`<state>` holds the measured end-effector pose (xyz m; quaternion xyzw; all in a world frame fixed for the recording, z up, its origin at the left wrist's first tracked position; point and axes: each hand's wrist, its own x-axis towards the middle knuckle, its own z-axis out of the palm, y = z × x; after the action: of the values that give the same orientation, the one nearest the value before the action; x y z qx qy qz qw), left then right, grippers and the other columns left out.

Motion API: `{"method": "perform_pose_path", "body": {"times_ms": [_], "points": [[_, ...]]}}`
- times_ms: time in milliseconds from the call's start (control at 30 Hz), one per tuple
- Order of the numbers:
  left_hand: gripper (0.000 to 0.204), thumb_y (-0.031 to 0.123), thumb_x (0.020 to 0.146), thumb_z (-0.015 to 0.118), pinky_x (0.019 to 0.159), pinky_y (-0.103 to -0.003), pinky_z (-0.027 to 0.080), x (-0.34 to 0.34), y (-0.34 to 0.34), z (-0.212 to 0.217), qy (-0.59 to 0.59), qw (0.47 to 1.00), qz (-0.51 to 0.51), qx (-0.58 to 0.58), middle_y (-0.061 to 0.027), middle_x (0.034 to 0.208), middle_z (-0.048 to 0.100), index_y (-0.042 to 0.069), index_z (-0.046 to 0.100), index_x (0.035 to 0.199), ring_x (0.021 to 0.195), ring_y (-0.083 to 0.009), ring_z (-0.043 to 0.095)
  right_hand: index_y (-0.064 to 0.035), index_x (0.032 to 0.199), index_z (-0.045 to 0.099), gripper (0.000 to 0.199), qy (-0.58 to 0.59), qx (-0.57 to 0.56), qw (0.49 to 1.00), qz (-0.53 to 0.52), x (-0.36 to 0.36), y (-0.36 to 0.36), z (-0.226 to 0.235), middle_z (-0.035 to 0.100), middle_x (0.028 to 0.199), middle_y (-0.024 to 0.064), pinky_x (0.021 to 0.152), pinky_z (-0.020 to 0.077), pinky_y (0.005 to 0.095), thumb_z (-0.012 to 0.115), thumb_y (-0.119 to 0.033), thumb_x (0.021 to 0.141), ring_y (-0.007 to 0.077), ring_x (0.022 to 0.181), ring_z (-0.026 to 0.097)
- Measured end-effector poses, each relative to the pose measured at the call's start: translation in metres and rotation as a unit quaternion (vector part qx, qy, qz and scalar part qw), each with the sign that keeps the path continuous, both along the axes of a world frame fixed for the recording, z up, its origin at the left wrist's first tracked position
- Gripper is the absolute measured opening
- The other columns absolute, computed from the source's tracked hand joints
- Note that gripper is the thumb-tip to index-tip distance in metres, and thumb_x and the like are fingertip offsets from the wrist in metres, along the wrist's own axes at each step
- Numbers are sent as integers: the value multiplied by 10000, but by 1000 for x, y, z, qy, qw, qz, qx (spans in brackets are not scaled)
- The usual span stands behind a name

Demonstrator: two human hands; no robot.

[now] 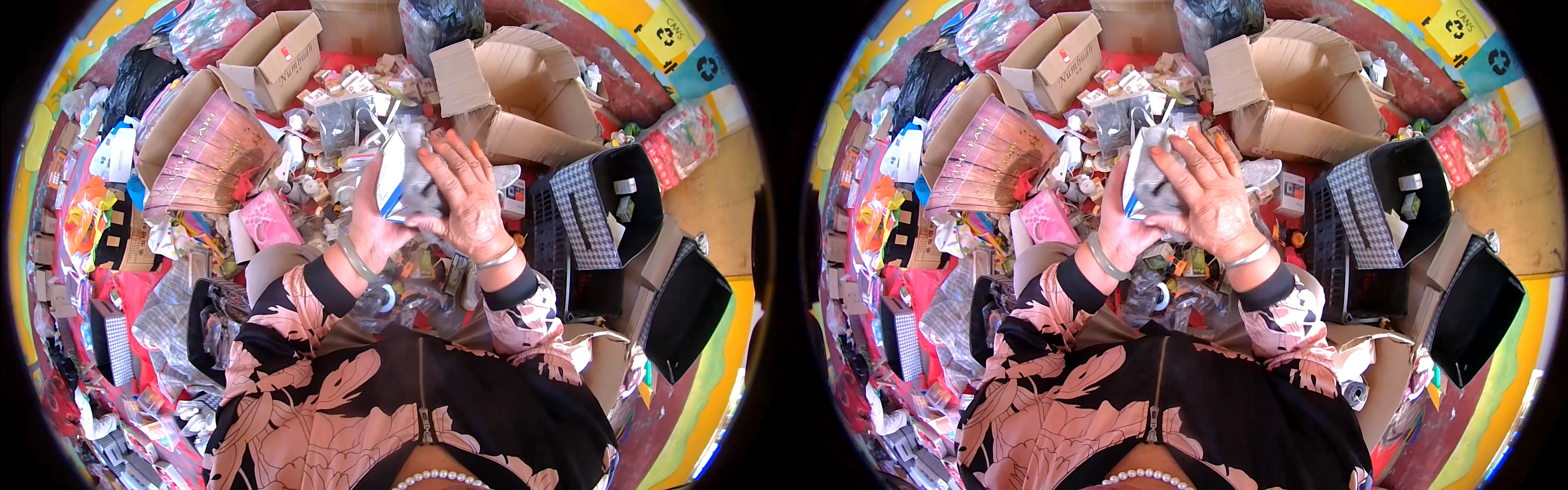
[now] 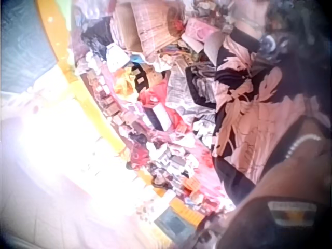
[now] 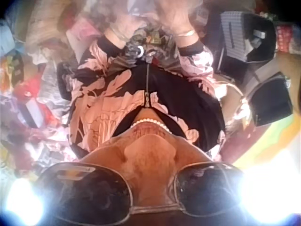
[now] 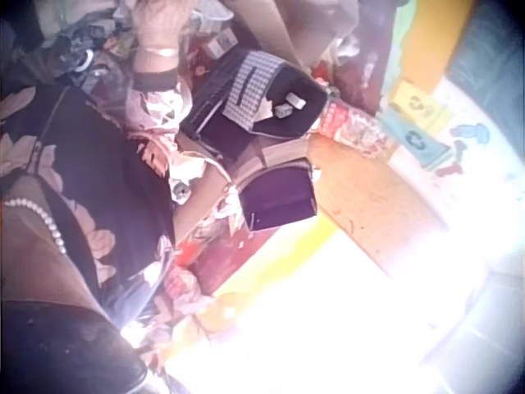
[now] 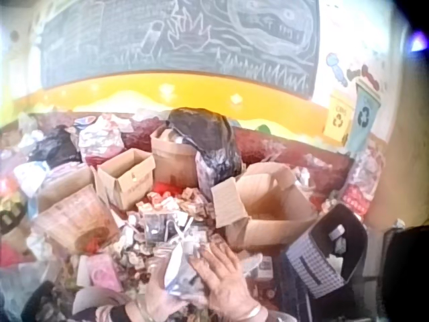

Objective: The person sits on the floor and wipes various small items with a grey cloth. They handle a small white box, a black and red circular device, and a blue and white box, wiping each one before placing them down or back into boxes.

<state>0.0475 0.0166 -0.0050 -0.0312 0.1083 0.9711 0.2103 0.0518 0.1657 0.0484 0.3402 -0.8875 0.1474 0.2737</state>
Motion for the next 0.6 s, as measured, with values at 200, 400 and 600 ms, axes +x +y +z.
{"method": "perform_pose_path", "body": {"times_ms": [200,400,600], "points": [[494,491,949,381,898,-416,475,3,4,-3,-34,995,-92,-27,-61,1137,616,113,522,1233,1048,-244,596,-77,1071,635,502,-31,-131,978,-157,1,1,-32,647,912,124,703,520,357,746,-420,721,296,820,650],[512,492,945,405,934,-448,454,2,0,0,8,997,-72,3,-86,1203,588,92,510,1248,1093,-276,575,-4,920,636,384,-286,-651,693,-117,-26,22,-19,662,810,94,548,512,278,578,-383,922,195,658,645],[629,479,897,523,1018,-484,390,-8,-21,-7,52,997,58,-13,-148,1324,513,51,430,1350,1201,-337,507,-35,1171,527,439,-342,-812,462,98,-42,100,-21,614,1095,147,825,525,447,398,-411,984,276,967,624]]}}
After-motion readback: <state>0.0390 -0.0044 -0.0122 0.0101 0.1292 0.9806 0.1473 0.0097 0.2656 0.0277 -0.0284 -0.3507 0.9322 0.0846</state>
